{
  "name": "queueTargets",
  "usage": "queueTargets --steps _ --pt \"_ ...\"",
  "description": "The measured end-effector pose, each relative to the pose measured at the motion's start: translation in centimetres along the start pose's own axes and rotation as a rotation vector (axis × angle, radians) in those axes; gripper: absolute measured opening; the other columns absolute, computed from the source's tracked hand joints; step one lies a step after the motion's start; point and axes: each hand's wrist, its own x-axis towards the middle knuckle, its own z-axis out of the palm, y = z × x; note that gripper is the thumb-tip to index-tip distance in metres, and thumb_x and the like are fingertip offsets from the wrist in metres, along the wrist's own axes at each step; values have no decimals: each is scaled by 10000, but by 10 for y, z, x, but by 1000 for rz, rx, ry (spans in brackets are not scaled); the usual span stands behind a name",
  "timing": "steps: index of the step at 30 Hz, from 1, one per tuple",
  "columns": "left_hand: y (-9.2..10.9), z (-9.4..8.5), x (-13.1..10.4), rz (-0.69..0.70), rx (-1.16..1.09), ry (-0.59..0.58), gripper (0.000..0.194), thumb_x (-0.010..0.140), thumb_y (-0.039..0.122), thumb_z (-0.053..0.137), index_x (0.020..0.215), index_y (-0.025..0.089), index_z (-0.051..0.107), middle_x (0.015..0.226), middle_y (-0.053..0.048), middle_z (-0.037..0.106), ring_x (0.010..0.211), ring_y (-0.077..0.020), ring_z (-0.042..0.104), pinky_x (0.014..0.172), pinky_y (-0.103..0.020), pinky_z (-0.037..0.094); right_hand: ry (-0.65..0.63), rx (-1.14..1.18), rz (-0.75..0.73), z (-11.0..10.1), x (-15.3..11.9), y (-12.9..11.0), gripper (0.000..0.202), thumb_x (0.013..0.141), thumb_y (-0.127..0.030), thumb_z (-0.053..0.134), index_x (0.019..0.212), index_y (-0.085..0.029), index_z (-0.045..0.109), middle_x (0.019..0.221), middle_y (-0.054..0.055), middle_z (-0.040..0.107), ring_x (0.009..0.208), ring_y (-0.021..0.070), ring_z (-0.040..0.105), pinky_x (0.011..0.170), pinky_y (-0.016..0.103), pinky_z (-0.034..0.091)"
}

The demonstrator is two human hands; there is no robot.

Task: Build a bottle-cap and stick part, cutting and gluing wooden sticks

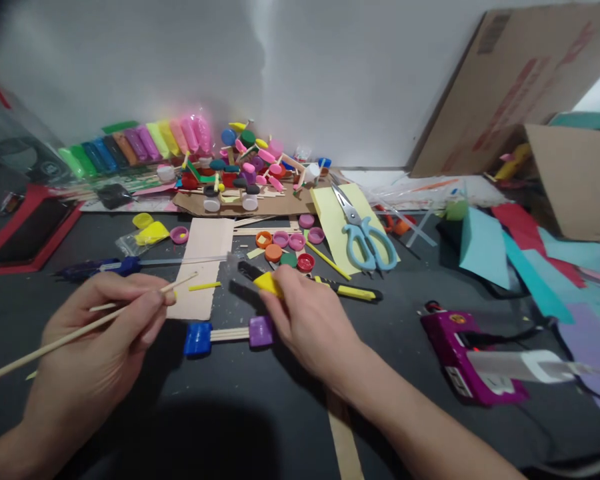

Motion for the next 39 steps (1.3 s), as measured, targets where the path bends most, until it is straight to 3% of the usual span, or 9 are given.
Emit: queueTargets --steps 2,6,9,22,27,30,36,39 --pt "0 -1 1 24 21 3 116 802 134 706 736 203 638 851 13 698 488 -37 511 467 -175 430 25 32 29 -2 0 3 116 973 -281 498 906 -188 513 686 -4 582 552 165 553 524 275 391" --pt "-2 0 2 -4 70 1 99 772 159 744 752 209 661 897 14 691 505 -39 527 447 -160 435 58 142 -115 -6 -5 -10 131 971 -270 517 1072 -185 518 824 12 632 653 152 595 610 256 442" --pt "-1 2 1 -21 113 19 97 745 183 768 741 205 673 877 11 692 508 -47 539 440 -153 440 27 174 -148 -7 -6 -19 114 965 -247 526 1057 -179 519 841 17 640 684 155 604 636 260 453" --pt "-6 0 4 -86 134 -36 61 766 210 754 751 202 696 820 15 685 512 -48 507 469 -163 423 -87 176 -43 -5 -4 -11 99 981 -291 481 970 -201 520 773 7 623 610 156 564 580 268 419" --pt "0 -3 3 58 74 18 98 796 146 716 750 219 668 888 24 690 519 -55 513 473 -195 429 -105 44 100 -4 1 6 158 978 -318 462 863 -214 494 677 -6 578 549 173 532 526 283 354" --pt "2 -5 4 41 24 -5 113 795 139 723 755 227 664 879 32 695 500 -50 499 464 -202 416 -57 108 138 -6 4 10 134 969 -325 481 916 -209 521 714 -2 608 587 176 566 558 285 388" --pt "4 -2 4 -95 -85 -18 88 775 154 739 758 222 686 834 21 701 472 -28 462 424 -169 349 142 205 -26 -9 -2 -2 132 948 -286 534 1052 -205 537 809 17 660 670 163 625 605 270 461" --pt "5 0 5 -130 -110 -25 91 752 156 755 741 215 687 803 19 695 469 -24 459 413 -154 334 151 180 -147 -9 -7 -7 184 958 -301 527 1117 -209 524 922 58 683 773 186 657 679 294 498"
